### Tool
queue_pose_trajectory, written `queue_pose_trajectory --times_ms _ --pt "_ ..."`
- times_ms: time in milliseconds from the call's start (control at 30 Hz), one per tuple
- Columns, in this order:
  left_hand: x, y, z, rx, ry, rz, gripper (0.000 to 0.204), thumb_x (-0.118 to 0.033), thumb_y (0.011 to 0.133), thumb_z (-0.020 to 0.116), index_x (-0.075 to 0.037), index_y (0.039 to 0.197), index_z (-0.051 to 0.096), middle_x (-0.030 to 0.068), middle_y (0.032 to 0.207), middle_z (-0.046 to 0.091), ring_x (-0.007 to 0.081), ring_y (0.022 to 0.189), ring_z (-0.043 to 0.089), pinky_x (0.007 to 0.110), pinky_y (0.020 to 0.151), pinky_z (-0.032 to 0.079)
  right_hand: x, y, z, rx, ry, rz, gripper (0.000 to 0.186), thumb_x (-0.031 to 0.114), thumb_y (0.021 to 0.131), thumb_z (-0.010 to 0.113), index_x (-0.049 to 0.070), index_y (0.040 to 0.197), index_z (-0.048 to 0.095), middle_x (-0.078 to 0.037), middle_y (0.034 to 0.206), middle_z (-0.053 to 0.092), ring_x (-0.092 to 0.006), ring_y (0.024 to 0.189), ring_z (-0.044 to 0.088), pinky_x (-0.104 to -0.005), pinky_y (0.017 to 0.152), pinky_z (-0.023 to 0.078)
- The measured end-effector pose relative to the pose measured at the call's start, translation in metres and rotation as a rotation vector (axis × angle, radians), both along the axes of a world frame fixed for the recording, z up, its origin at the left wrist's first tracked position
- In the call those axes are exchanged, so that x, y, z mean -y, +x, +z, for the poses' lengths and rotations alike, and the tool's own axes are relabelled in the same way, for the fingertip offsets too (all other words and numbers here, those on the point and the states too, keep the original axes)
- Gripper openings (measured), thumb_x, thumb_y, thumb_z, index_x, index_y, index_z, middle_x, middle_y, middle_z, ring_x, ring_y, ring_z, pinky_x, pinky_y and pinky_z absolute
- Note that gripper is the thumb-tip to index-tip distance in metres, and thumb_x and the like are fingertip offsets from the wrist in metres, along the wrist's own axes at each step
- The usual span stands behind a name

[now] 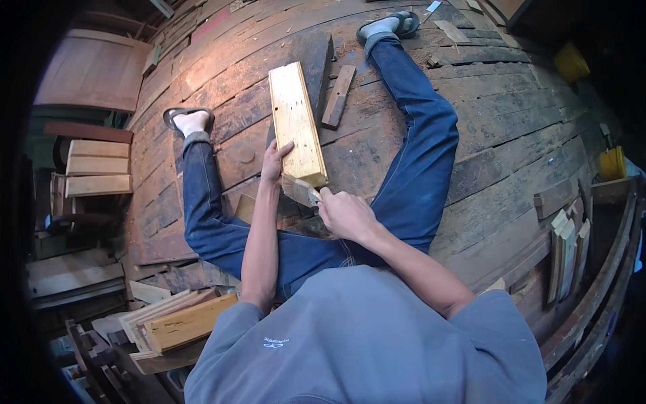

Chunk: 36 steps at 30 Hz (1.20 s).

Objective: Apply varnish or a similar finish to a wooden board using a brush.

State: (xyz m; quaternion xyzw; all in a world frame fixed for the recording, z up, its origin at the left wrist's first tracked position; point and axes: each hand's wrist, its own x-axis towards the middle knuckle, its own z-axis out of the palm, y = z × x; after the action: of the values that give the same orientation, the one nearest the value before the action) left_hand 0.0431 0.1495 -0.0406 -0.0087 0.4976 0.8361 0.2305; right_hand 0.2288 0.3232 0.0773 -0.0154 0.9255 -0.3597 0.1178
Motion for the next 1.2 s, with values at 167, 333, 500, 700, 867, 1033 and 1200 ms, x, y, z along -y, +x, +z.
queue_pose_trajectory --times_ms 167,333,500,700,867,1033,1200 --pt "-0.023 0.005 0.001 0.019 0.085 0.069 0.038 0.003 0.086 0.066 0.005 0.12 0.048 0.0158 0.11 0.066 0.0226 0.093 0.069 0.035 0.08 0.059 -0.002 0.011 0.001 -0.005 0.163 -0.031 0.02 0.021 0.094 0.05 0.002 0.095 0.053 -0.023 0.069 0.064 -0.0426 0.067 0.065 -0.0554 0.064 0.051" --pt "-0.048 0.01 -0.007 -0.067 0.125 0.198 0.045 0.005 0.084 0.067 0.005 0.123 0.044 0.0165 0.108 0.066 0.0228 0.09 0.07 0.036 0.078 0.061 -0.03 0.023 0.007 0.033 0.355 -0.135 0.021 0.022 0.095 0.05 0.002 0.098 0.054 -0.024 0.073 0.066 -0.0452 0.073 0.066 -0.0563 0.068 0.051" --pt "-0.068 0.014 -0.004 -0.048 0.118 0.298 0.041 0.005 0.086 0.065 0.006 0.121 0.043 0.0171 0.109 0.065 0.024 0.092 0.07 0.036 0.079 0.061 -0.044 0.032 0.019 0.039 0.471 -0.191 0.021 0.019 0.096 0.049 -0.001 0.099 0.052 -0.027 0.077 0.066 -0.045 0.076 0.066 -0.0557 0.068 0.052" --pt "-0.081 0.024 0.001 -0.032 0.164 0.388 0.045 0.003 0.085 0.067 0.003 0.122 0.042 0.0151 0.108 0.063 0.022 0.09 0.068 0.035 0.077 0.06 -0.045 0.039 0.04 0.007 0.544 -0.163 0.014 0.005 0.088 0.051 -0.005 0.098 0.048 -0.03 0.084 0.065 -0.0457 0.079 0.067 -0.0525 0.069 0.054" --pt "-0.089 0.031 0.001 -0.006 0.124 0.465 0.046 0.0 0.084 0.07 0.002 0.12 0.041 0.015 0.107 0.063 0.0215 0.09 0.067 0.034 0.076 0.059 -0.033 0.036 0.052 -0.008 0.608 -0.09 0.018 0.003 0.084 0.055 -0.005 0.098 0.048 -0.029 0.086 0.065 -0.0448 0.078 0.067 -0.0506 0.07 0.055" --pt "-0.087 0.031 -0.007 -0.051 0.004 0.504 0.048 -0.001 0.084 0.07 0.001 0.122 0.042 0.0149 0.106 0.063 0.0205 0.089 0.066 0.033 0.075 0.058 0.014 0.033 0.036 0.03 0.573 0.1 0.02 0.004 0.083 0.054 -0.007 0.098 0.048 -0.029 0.081 0.066 -0.045 0.076 0.067 -0.0514 0.069 0.055" --pt "-0.078 0.021 -0.012 -0.013 0.13 0.447 0.046 -0.002 0.083 0.07 0.001 0.119 0.042 0.014 0.104 0.063 0.0211 0.087 0.067 0.034 0.075 0.059 0.019 0.036 0.038 0.047 0.411 0.176 0.019 0.006 0.085 0.051 -0.008 0.098 0.05 -0.031 0.077 0.064 -0.0473 0.076 0.065 -0.0542 0.069 0.053"
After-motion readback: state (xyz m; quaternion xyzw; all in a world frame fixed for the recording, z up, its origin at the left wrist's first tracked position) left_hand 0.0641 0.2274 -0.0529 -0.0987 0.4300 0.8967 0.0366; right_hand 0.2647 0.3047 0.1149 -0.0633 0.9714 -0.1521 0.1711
